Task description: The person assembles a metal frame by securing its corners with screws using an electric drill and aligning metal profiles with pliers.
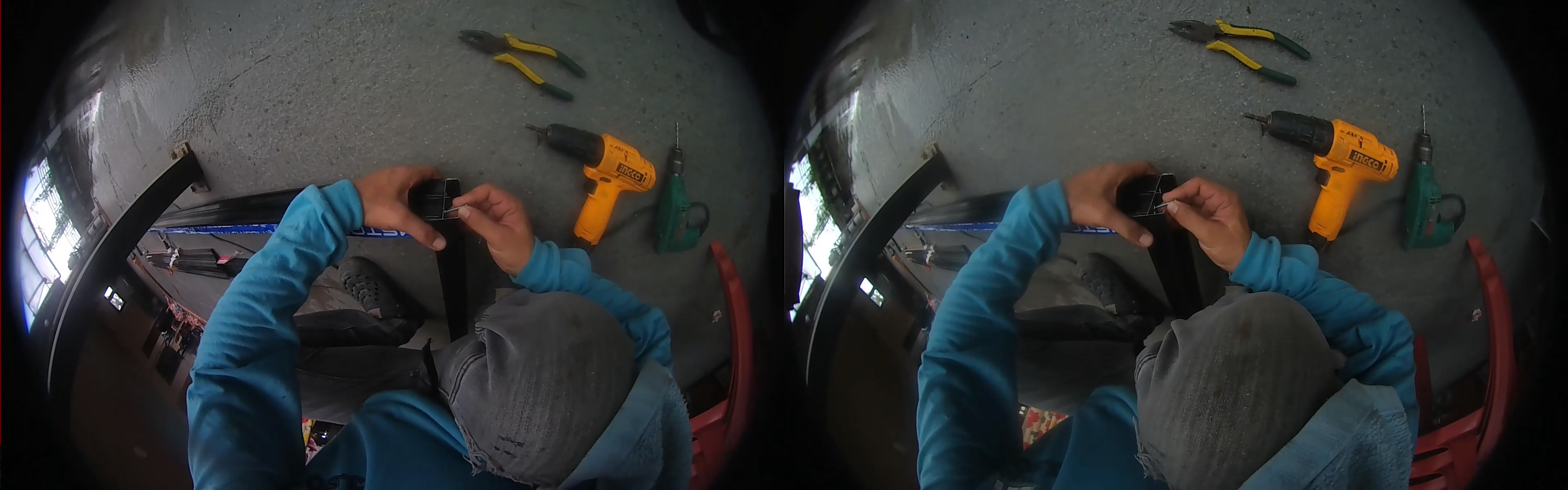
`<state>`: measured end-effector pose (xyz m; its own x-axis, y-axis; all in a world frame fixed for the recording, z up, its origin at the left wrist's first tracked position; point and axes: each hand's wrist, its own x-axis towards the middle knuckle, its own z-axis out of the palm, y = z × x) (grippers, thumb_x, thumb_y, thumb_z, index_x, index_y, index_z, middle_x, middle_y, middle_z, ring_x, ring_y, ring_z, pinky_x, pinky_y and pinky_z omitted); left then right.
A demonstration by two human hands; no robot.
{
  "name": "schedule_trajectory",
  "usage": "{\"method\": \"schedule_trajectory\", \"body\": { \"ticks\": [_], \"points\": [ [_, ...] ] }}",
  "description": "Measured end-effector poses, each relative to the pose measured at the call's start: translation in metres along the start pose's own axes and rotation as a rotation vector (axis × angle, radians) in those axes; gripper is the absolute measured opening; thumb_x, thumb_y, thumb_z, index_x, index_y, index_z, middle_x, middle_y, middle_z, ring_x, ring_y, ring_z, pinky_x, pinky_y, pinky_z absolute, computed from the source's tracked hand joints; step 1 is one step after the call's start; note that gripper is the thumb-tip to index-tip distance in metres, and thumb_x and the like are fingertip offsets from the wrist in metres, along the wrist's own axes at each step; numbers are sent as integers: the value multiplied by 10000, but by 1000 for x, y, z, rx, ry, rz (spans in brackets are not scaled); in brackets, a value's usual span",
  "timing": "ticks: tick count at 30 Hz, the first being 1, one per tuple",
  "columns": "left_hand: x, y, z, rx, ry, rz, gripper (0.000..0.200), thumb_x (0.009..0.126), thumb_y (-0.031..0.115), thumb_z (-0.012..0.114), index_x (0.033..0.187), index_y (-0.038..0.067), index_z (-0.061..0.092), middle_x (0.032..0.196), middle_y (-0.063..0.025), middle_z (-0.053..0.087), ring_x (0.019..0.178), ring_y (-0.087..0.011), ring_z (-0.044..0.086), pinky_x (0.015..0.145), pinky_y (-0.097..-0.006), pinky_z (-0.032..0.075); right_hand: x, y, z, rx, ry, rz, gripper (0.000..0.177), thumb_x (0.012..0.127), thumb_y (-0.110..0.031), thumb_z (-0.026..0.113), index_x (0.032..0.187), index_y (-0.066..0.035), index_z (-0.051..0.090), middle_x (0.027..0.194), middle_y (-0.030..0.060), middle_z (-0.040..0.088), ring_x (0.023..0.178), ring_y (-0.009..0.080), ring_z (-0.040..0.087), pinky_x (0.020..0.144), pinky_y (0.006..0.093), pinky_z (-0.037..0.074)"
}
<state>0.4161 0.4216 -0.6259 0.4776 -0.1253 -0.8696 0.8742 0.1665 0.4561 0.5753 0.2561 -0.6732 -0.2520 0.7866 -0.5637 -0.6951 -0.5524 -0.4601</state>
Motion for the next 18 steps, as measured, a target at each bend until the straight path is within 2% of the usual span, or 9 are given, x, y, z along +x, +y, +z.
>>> {"method": "schedule_trajectory", "body": {
  "ticks": [1,4,8,11,15,17,18],
  "points": [
    [1,-1,1,-6,10,-2,869,569,325,877,1257,-50,501,1060,-197,640,1028,-305,619,941,-370,475,0,-2,-1,-4,-10,4,117,945,-20,564,1055,-14,603,987,80,660,922,116,630,832,260,527],
    [0,-4,5,-32,60,38,790,575,302,848,1203,-50,521,986,-162,647,907,-262,633,828,-345,499,-5,-9,-3,-51,-27,-6,131,928,10,576,1051,-5,616,991,73,671,917,100,628,834,241,511],
    [0,-5,4,15,37,45,805,579,306,853,1218,-50,517,991,-168,647,915,-264,634,831,-343,499,-2,-14,-5,-36,-62,45,133,922,19,580,1044,-5,624,989,73,673,916,100,628,833,243,512],
    [2,-10,8,-99,46,52,825,571,317,862,1226,-47,517,1001,-175,648,932,-267,638,844,-348,501,0,-14,-6,-7,-56,91,131,915,28,585,1033,-4,631,980,75,676,920,99,630,829,240,511],
    [-3,5,-1,-59,-30,-38,859,555,318,878,1238,-51,509,1030,-192,648,970,-296,643,858,-367,504,0,-25,-6,-152,-57,148,123,908,39,590,1016,0,631,960,80,677,898,96,637,814,233,507],
    [-6,2,-1,-86,-23,-18,883,544,338,882,1243,-47,504,1041,-196,650,991,-310,642,875,-368,498,1,-34,-6,-239,-114,154,125,905,47,586,1014,0,627,958,80,679,876,89,633,804,234,507],
    [-8,0,1,-56,-18,14,893,533,352,887,1237,-42,505,1044,-197,649,998,-312,641,883,-366,494,1,-36,-4,-232,-146,124,126,902,56,575,1003,-3,623,937,56,673,850,67,621,762,218,497]
  ]
}}
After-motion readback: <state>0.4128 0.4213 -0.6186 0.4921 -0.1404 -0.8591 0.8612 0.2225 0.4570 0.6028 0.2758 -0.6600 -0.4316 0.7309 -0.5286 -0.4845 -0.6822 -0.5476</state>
